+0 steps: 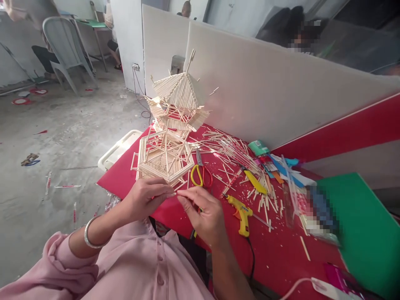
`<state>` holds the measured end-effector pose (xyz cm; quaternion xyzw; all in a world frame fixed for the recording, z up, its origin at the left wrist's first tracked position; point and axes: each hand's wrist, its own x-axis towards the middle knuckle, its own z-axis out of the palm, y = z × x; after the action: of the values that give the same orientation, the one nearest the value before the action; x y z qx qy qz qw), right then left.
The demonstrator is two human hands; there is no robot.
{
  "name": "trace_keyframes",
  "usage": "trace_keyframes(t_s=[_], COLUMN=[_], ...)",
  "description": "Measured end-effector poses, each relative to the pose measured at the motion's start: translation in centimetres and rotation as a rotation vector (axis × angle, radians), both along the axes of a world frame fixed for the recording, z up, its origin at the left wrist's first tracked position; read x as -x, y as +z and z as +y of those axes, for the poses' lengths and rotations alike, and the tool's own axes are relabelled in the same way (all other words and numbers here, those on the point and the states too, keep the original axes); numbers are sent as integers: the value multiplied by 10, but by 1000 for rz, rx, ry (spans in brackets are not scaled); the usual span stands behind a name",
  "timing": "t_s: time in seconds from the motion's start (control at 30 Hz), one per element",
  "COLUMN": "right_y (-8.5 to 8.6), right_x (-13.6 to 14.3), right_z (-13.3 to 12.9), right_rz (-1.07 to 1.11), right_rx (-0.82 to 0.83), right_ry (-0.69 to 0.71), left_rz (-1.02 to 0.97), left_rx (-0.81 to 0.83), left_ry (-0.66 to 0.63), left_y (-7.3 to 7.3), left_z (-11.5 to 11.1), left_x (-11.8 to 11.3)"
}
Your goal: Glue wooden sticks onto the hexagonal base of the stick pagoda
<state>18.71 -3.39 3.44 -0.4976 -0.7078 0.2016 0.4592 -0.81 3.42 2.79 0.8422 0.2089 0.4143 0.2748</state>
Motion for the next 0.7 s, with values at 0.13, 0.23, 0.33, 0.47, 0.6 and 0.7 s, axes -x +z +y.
trace_keyframes(t_s=[0.13, 0.23, 0.33, 0.47, 0.6, 0.7], right_y=[-6, -8, -8, -9, -14, -18], right_x=[11, 11, 11, 12, 12, 12], right_z=[12, 18, 21, 25, 36, 45], right_rz=[11, 9, -29, -91, -264, -440], right_rx=[18, 46, 32, -3, -193, -313], right_ry=[20, 50, 69, 39, -80, -111], left_rz=[35, 65, 60, 47, -10, 11], left_rx=[-17, -10, 2, 3, -31, 14], left_ry=[8, 13, 31, 85, 309, 450], left_y=[-1, -1, -2, -1, -2, -5], left_z=[4, 5, 7, 9, 9, 11], left_x=[2, 6, 8, 6, 3, 0])
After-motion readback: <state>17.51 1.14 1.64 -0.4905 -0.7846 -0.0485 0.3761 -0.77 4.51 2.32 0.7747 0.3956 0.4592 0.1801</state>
